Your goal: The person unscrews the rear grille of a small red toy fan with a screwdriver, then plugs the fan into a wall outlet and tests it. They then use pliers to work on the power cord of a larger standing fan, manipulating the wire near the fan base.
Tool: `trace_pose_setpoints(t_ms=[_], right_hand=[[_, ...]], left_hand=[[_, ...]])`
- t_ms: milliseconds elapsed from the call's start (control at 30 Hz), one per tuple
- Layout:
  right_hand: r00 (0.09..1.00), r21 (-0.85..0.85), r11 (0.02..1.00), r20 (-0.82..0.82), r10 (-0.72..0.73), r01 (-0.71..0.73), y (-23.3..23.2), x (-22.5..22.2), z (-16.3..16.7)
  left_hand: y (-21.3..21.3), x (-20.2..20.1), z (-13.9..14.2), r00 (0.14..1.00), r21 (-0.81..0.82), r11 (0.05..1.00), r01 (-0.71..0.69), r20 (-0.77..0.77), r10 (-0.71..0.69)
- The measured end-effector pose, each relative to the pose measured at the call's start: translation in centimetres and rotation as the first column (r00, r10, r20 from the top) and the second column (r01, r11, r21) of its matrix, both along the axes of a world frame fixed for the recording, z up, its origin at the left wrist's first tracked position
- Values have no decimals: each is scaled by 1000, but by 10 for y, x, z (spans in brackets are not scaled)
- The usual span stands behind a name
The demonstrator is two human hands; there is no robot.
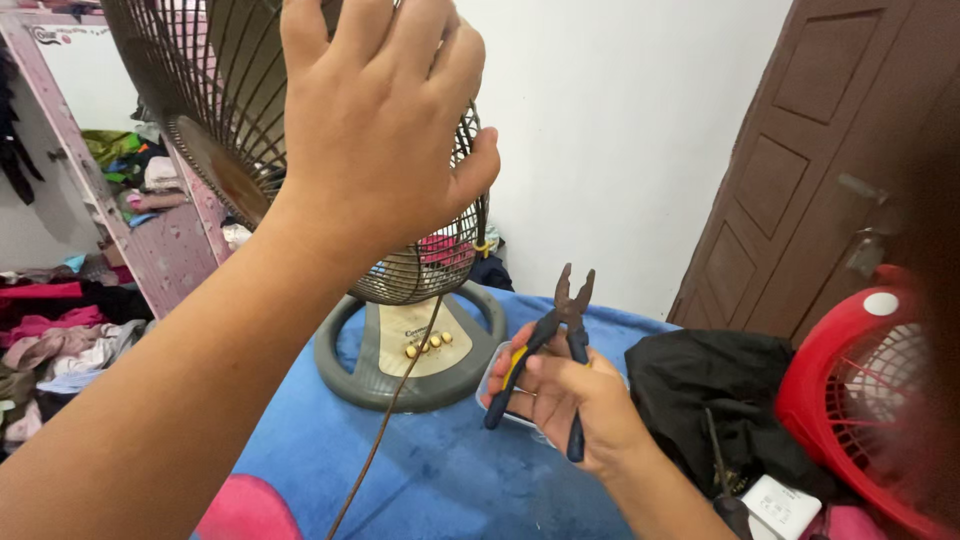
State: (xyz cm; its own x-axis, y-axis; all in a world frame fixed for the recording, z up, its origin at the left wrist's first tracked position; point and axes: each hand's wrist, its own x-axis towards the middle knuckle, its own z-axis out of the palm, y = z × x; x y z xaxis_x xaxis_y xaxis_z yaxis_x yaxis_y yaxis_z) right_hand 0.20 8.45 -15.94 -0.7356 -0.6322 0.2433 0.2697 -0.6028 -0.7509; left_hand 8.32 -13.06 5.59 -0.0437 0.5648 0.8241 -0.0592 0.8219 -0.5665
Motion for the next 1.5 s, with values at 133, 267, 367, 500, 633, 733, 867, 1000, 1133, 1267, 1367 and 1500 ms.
trace_pose_setpoints(t_ms=[133,267,367,500,633,733,867,1000,1133,1267,1367,1500], right_hand=[[997,-217,974,-1,71,-69,-8,-19,-15],[1000,-11,1000,-2,-2,2,-6,-26,-12],[997,173,982,27,-77,71,-1,-20,0],[997,225,974,74,23,-39,4,-9,15],[998,331,941,-6,69,-63,7,-4,24],[985,505,862,-124,120,-41,6,-3,31],[928,504,846,-202,312,-175,-3,-3,48],[923,579,780,-115,367,-237,-7,-6,72],[892,639,700,-47,450,-319,-10,-7,89],[794,499,676,42,606,-542,-5,-2,90],[708,370,626,143,692,-687,-2,4,88],[600,213,562,215,771,-799,-7,10,80]], left_hand=[[0,-4,1,999,23,1000,8,37,-9],[-3,-4,3,999,9,1000,17,30,-17],[-4,-2,2,999,7,1000,10,34,-10],[-6,7,3,996,6,998,64,63,-65],[-20,24,15,990,-2,995,97,106,-96],[-24,31,21,984,15,992,122,129,-123],[-22,36,19,985,-10,992,130,112,-128],[-24,43,15,985,-13,990,139,105,-137],[-31,51,10,985,10,990,139,105,-139],[-33,56,6,985,15,991,130,116,-130],[-33,61,4,986,14,993,119,119,-120],[-35,71,-2,989,22,995,100,111,-102]])
